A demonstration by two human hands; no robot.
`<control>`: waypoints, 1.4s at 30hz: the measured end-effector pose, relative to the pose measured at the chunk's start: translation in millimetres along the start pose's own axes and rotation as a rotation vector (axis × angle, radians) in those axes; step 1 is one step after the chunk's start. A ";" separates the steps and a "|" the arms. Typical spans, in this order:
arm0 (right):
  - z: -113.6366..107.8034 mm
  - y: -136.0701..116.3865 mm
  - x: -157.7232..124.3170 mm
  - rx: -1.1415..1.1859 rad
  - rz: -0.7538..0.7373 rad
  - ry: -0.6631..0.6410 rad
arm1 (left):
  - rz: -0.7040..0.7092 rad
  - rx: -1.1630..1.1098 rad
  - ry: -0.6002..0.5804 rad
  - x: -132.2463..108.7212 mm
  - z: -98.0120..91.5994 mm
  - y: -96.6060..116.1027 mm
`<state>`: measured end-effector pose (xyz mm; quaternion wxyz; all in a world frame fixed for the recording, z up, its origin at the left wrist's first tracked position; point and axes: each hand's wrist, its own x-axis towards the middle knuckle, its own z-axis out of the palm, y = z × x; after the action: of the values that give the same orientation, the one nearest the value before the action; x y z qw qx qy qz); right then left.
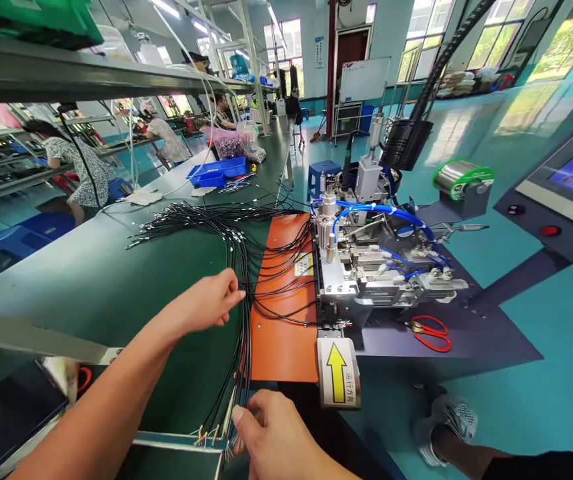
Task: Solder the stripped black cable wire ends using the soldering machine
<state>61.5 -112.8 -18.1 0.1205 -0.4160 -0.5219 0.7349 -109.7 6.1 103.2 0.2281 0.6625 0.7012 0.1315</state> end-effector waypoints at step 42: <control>-7.2 -27.8 -11.0 -0.036 -0.275 0.028 | -0.274 -0.121 0.050 -23.1 49.6 -17.0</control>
<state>66.6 -102.9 10.5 0.2200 -0.3530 -0.5855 0.6958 -99.5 -24.1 55.5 0.2658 0.5424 0.7812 0.1578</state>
